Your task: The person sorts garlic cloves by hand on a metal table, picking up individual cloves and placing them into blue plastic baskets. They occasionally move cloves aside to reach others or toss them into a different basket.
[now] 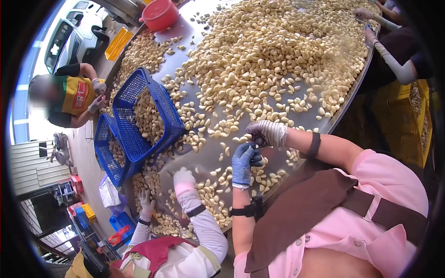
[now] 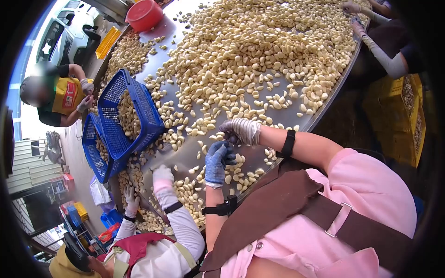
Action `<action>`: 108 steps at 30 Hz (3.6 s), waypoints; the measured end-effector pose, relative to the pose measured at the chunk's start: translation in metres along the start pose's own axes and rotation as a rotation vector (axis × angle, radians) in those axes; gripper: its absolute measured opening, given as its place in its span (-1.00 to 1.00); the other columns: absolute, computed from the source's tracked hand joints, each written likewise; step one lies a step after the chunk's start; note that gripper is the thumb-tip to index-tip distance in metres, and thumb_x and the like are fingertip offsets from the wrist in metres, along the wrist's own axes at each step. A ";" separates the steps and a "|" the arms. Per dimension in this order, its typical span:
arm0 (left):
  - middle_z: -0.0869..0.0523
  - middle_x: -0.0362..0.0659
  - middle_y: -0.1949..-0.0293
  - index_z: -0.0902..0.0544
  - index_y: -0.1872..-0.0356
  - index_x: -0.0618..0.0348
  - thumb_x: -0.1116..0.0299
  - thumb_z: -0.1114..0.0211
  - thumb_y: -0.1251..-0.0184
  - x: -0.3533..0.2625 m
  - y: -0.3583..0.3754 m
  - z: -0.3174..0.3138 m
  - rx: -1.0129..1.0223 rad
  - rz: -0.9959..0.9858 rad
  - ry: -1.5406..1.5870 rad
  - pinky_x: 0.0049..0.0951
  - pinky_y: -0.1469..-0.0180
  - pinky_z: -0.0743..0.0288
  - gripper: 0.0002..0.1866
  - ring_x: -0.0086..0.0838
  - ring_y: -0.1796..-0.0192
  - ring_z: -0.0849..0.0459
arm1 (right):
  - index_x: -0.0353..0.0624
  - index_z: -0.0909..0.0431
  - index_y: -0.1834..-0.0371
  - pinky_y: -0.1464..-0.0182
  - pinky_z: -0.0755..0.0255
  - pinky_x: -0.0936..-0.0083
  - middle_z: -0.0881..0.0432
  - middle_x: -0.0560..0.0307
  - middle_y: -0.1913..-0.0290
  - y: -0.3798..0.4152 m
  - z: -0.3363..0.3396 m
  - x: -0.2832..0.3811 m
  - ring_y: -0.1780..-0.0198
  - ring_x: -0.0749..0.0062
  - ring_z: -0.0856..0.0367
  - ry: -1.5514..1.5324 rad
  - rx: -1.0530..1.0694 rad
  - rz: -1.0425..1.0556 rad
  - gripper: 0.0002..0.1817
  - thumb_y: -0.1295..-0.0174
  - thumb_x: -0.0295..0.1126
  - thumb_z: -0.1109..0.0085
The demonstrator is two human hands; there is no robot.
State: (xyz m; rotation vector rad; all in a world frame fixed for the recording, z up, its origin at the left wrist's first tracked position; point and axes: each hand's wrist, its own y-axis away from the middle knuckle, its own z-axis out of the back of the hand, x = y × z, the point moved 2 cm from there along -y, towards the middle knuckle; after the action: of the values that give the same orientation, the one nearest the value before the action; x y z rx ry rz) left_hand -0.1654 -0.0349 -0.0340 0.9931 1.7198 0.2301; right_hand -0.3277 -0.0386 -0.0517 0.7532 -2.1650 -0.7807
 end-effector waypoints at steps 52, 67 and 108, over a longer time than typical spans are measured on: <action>-0.52 -0.24 0.43 -0.55 0.04 0.22 0.29 -0.15 -0.37 0.024 -0.003 -0.017 0.279 0.247 0.378 -0.57 0.43 -0.42 -0.74 -0.48 0.39 -0.52 | -0.13 -0.55 -0.07 0.14 -0.55 0.15 -0.70 -0.07 0.16 0.042 0.163 0.121 0.11 0.05 -0.69 1.920 -0.709 0.141 -0.62 -0.14 -0.36 -0.13; -0.66 -0.07 0.09 -0.44 -0.23 -0.04 -0.15 0.04 -0.44 0.034 -0.051 -0.069 0.259 0.331 0.364 -0.62 0.53 -0.52 -0.46 -0.55 0.43 -0.59 | -0.16 -0.62 0.13 0.29 -0.52 0.41 -0.67 0.15 0.37 0.110 0.097 0.100 0.34 0.40 -0.64 1.116 -0.149 0.455 -0.73 -0.14 -0.29 -0.21; -0.69 -0.09 0.38 -0.61 0.18 0.29 0.27 -0.17 -0.35 -0.054 -0.049 0.141 -0.868 -0.522 -0.786 -0.34 0.33 -0.47 -0.75 -0.34 0.44 -0.59 | -0.20 -0.55 0.33 0.22 -0.52 0.42 -0.66 0.05 0.34 0.083 0.105 0.058 0.35 0.26 -0.63 1.333 -0.331 0.654 -0.87 -0.02 -0.58 -0.21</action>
State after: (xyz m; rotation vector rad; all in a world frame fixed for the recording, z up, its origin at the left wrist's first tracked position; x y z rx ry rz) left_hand -0.0644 -0.1478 -0.0810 -0.0513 0.9218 0.1781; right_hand -0.4645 0.0061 -0.0287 0.1909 -0.9010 -0.1327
